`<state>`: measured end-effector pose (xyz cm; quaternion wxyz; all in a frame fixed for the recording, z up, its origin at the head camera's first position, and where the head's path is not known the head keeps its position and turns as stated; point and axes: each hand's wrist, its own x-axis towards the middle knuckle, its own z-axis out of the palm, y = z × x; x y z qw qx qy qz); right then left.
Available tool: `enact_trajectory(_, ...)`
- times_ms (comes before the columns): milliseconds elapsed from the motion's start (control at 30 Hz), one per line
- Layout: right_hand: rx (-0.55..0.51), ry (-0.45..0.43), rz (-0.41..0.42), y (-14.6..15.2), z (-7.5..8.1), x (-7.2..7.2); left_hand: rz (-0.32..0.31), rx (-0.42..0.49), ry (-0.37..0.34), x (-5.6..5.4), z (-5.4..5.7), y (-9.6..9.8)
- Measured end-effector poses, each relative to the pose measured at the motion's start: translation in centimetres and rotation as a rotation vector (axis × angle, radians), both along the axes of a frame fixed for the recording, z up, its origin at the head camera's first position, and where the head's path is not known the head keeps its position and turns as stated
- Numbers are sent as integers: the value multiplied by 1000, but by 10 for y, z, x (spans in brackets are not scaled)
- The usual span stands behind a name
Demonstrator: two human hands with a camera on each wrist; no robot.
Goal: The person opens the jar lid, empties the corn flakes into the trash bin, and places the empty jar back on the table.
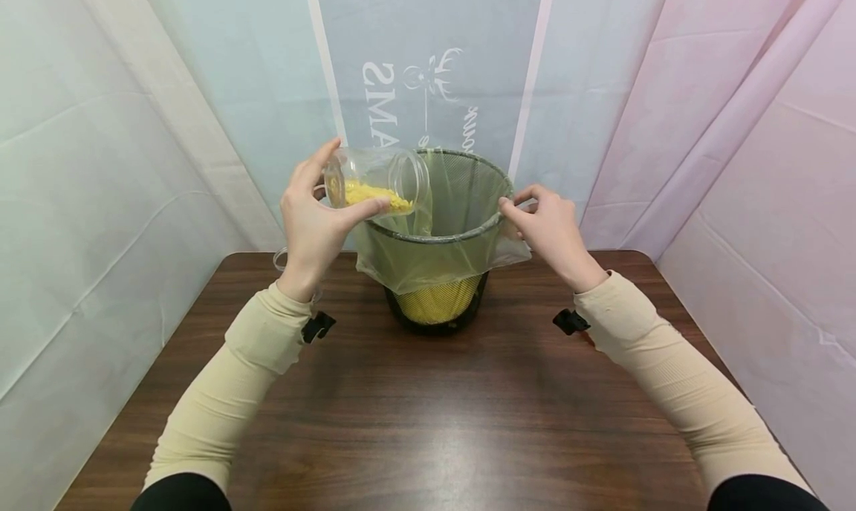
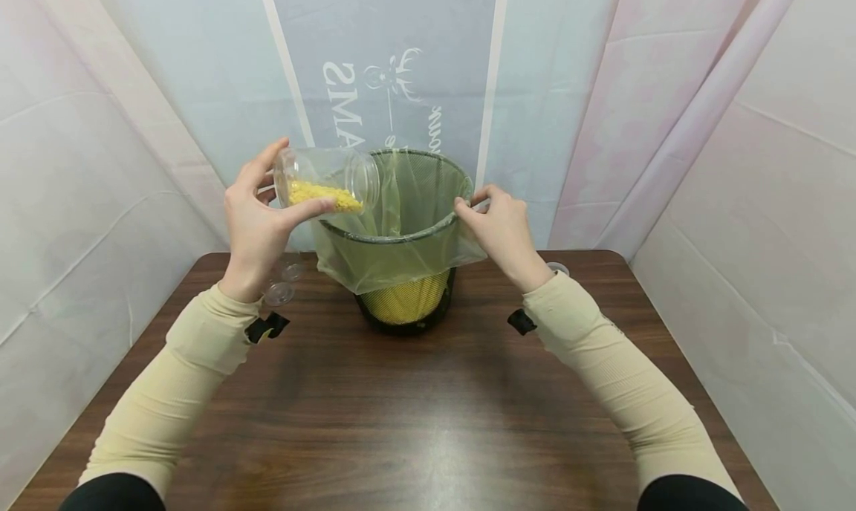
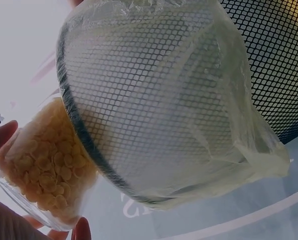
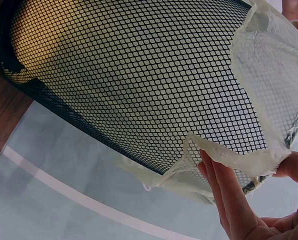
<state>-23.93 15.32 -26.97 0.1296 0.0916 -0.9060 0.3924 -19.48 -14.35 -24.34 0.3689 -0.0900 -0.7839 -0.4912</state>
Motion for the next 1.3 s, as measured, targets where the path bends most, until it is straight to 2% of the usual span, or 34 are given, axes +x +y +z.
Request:
enact_trajectory(833, 7, 14, -7, 0, 0, 0, 31, 46, -141, -3, 6, 1)
enact_trajectory(1300, 2, 11, -14, 0, 1, 0, 9, 88, -198, -2, 11, 2)
